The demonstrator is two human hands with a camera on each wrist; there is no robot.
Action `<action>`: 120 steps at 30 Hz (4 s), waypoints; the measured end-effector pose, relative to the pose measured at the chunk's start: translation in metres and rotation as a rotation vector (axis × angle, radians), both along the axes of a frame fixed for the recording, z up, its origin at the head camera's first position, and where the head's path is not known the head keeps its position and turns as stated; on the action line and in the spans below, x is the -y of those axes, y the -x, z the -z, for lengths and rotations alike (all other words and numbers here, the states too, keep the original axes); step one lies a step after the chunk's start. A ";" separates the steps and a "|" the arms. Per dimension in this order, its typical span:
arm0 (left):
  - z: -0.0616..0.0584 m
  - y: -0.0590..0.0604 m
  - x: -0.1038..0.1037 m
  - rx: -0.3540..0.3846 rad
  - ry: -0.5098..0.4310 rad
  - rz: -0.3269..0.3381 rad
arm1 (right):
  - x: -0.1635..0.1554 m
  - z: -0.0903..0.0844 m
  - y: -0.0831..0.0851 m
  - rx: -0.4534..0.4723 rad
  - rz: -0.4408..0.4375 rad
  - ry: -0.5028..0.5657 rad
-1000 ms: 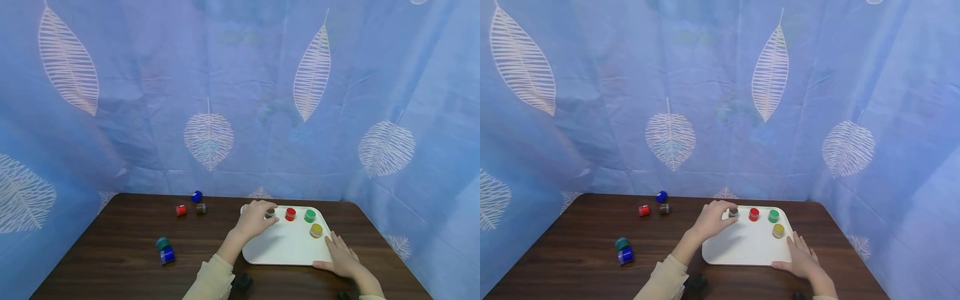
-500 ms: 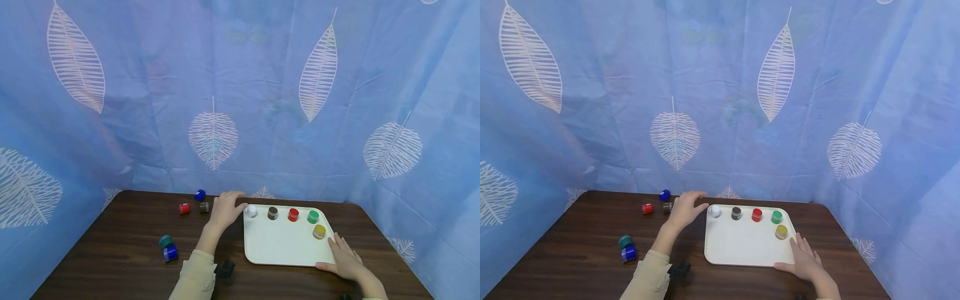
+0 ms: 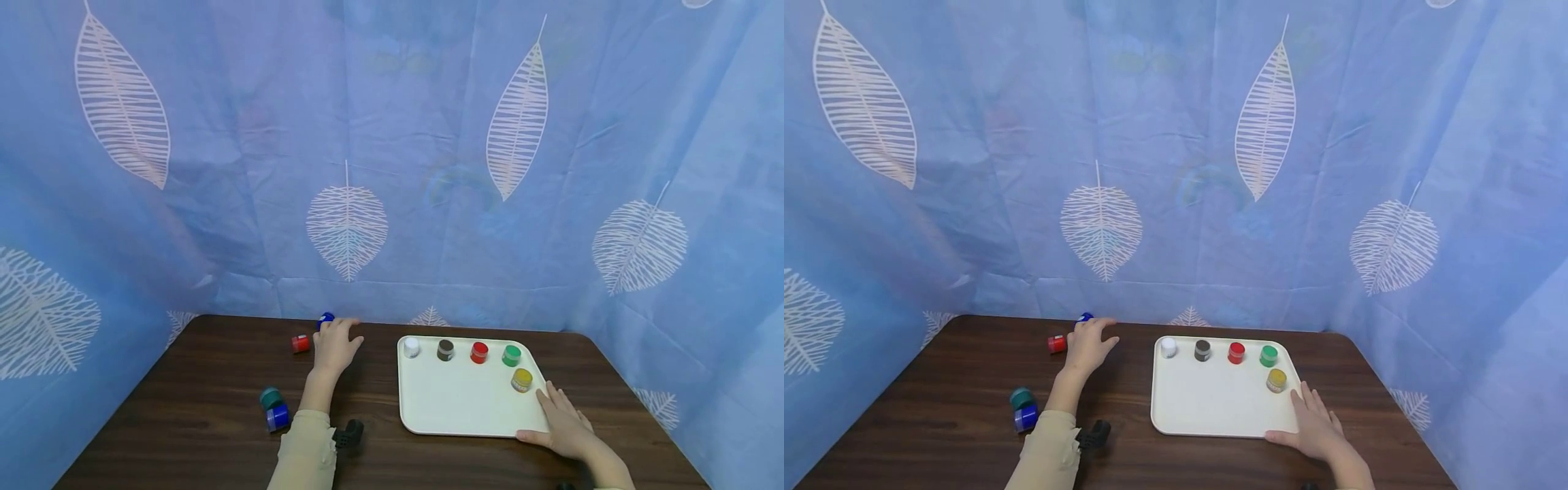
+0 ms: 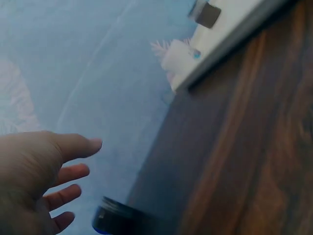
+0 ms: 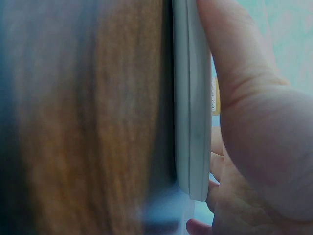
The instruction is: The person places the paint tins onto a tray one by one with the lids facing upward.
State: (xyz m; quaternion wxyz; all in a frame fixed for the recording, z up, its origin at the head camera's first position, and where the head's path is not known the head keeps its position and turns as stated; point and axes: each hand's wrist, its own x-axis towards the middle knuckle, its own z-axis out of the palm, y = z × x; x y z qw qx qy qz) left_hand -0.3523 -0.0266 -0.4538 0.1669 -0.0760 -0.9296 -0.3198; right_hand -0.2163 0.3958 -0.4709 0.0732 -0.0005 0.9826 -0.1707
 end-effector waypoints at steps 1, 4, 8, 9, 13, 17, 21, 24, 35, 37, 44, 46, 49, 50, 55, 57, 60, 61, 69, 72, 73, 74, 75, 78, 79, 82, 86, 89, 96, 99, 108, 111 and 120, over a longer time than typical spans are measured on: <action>0.002 0.001 0.002 0.016 -0.002 -0.014 | 0.000 0.000 0.000 -0.002 0.000 -0.001; 0.009 0.002 0.006 0.054 -0.001 -0.065 | -0.001 0.002 0.000 -0.001 -0.002 -0.002; 0.015 0.002 0.012 0.104 0.005 -0.127 | -0.001 0.004 0.000 0.003 -0.003 0.001; 0.016 0.003 0.013 0.119 0.007 -0.138 | -0.001 0.005 0.000 0.002 -0.003 -0.001; 0.017 0.004 0.015 0.162 0.033 -0.160 | -0.001 0.005 0.001 -0.001 0.001 -0.010; 0.015 0.004 0.016 0.170 0.046 -0.166 | -0.002 0.004 0.001 0.005 0.005 -0.009; 0.013 0.002 0.014 0.166 0.046 -0.164 | -0.002 0.003 0.001 0.019 0.010 -0.002; 0.013 0.001 0.011 0.168 0.045 -0.157 | -0.002 0.002 0.001 0.026 0.012 -0.004; 0.010 0.004 -0.012 0.114 -0.023 -0.103 | -0.003 0.002 0.000 -0.008 0.006 -0.014; 0.007 0.003 -0.018 0.093 -0.033 -0.088 | -0.003 0.002 0.000 -0.012 0.003 -0.013; -0.008 -0.008 -0.044 -0.002 -0.043 -0.026 | -0.003 0.003 0.001 -0.023 -0.006 -0.028; -0.013 -0.012 -0.052 -0.038 -0.035 0.001 | -0.003 0.003 0.001 -0.024 -0.006 -0.032; -0.019 -0.019 -0.065 -0.093 -0.008 0.045 | -0.002 0.003 0.002 -0.018 -0.004 -0.029; -0.021 -0.022 -0.069 -0.105 0.002 0.064 | -0.002 0.002 0.002 -0.016 -0.004 -0.027; -0.024 -0.037 -0.090 -0.158 0.091 0.138 | 0.000 -0.001 0.001 -0.004 0.000 -0.016; -0.025 -0.042 -0.098 -0.172 0.127 0.159 | 0.001 -0.001 0.000 -0.004 0.000 -0.015; -0.026 -0.048 -0.108 -0.185 0.159 0.183 | 0.000 -0.003 -0.001 -0.005 -0.002 -0.012; -0.026 -0.050 -0.110 -0.185 0.163 0.189 | 0.000 -0.003 -0.001 -0.006 -0.005 -0.009; -0.027 -0.059 -0.129 -0.164 0.161 0.250 | -0.001 -0.005 -0.004 -0.008 -0.015 -0.003; -0.028 -0.060 -0.138 -0.154 0.171 0.269 | 0.000 -0.006 -0.004 -0.016 -0.021 -0.005; -0.028 -0.060 -0.141 -0.146 0.177 0.274 | 0.000 -0.005 -0.003 -0.021 -0.023 -0.004; -0.027 -0.061 -0.144 -0.142 0.182 0.280 | 0.000 -0.005 -0.003 -0.023 -0.024 -0.004; -0.027 -0.061 -0.148 -0.134 0.188 0.285 | 0.001 -0.003 -0.003 -0.021 -0.024 -0.003; -0.026 -0.062 -0.159 -0.110 0.194 0.300 | 0.001 -0.001 -0.001 -0.025 -0.024 -0.006; -0.025 -0.062 -0.163 -0.102 0.200 0.302 | 0.001 0.000 0.000 -0.025 -0.024 -0.008; -0.024 -0.061 -0.176 -0.077 0.215 0.314 | 0.001 0.000 0.000 -0.023 -0.020 -0.017; -0.020 -0.058 -0.193 -0.037 0.236 0.330 | 0.001 -0.003 -0.001 -0.023 -0.013 -0.023; -0.016 -0.056 -0.203 -0.016 0.262 0.327 | 0.002 -0.004 -0.002 -0.028 -0.011 -0.025; -0.009 -0.049 -0.217 -0.012 0.341 0.307 | 0.002 -0.003 -0.003 -0.025 -0.006 -0.016; -0.005 -0.047 -0.222 0.008 0.344 0.302 | 0.002 -0.004 -0.003 -0.029 -0.005 -0.021; 0.004 -0.044 -0.231 0.095 0.311 0.289 | 0.004 -0.003 -0.004 -0.020 -0.005 -0.016; 0.004 -0.043 -0.233 0.110 0.300 0.289 | 0.004 -0.003 -0.004 -0.023 -0.009 -0.020; 0.002 -0.044 -0.226 0.106 0.361 0.299 | 0.001 -0.002 -0.003 -0.008 0.004 -0.026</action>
